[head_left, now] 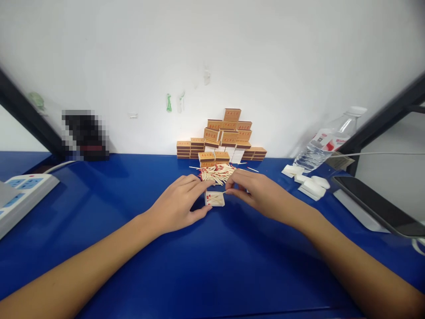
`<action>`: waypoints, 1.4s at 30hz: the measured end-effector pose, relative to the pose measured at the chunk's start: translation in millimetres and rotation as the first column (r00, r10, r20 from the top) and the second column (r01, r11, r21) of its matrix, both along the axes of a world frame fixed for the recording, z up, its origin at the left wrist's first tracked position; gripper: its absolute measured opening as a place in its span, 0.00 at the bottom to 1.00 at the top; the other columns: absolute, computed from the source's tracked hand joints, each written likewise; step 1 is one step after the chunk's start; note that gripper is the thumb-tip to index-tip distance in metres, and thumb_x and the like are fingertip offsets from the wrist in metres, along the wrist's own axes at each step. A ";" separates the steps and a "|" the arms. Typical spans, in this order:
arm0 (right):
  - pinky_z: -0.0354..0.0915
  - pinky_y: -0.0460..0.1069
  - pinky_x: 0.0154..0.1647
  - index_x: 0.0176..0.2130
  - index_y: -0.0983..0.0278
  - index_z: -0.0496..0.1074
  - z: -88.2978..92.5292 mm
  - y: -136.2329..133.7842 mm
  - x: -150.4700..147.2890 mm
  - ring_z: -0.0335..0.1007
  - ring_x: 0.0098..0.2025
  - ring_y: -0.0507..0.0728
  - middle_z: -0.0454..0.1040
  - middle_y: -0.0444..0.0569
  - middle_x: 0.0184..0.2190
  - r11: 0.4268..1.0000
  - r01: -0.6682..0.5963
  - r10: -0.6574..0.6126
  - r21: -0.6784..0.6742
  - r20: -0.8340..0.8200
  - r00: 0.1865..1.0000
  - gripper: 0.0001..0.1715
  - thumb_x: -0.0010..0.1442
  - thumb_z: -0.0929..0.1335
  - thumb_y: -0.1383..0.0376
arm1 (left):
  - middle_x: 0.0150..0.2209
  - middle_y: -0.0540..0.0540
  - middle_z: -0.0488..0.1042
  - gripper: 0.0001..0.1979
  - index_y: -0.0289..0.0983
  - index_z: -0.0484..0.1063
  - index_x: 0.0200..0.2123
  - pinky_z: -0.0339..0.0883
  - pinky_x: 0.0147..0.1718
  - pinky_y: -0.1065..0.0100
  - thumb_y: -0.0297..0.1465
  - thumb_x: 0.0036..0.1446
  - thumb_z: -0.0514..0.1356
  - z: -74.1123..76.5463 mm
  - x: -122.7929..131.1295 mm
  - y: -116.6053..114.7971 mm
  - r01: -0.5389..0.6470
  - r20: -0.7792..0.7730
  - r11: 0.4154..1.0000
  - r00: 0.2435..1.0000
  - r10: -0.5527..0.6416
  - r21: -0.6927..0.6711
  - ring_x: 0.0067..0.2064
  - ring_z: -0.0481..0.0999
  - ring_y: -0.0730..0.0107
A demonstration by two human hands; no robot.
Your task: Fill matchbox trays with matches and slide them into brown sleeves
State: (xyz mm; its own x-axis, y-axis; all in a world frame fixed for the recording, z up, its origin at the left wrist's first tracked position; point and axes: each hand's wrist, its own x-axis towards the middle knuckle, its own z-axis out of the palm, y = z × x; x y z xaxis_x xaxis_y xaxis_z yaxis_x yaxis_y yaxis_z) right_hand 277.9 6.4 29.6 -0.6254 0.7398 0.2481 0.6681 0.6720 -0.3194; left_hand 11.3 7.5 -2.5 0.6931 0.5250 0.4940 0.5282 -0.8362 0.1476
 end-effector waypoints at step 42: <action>0.57 0.48 0.30 0.31 0.62 0.74 0.2 -11.6 -8.9 0.69 0.29 0.52 0.78 0.44 0.28 0.977 0.103 -0.084 -0.186 0.107 0.991 0.11 0.65 0.71 0.61 | 0.45 0.42 0.79 0.27 0.37 0.65 0.64 0.72 0.50 0.52 0.36 0.66 0.64 -5.9 2.5 -1.7 -0.063 0.035 0.996 0.997 0.065 -0.069 0.48 0.77 0.55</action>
State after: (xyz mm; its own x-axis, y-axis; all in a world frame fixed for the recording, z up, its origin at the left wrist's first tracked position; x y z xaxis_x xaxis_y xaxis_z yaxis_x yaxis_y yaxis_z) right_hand 269.0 -5.2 29.8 -0.5655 0.8239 0.0377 0.7594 0.5380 -0.3660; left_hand 13.8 5.8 -8.4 0.6388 0.6005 0.4809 0.5732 -0.7885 0.2232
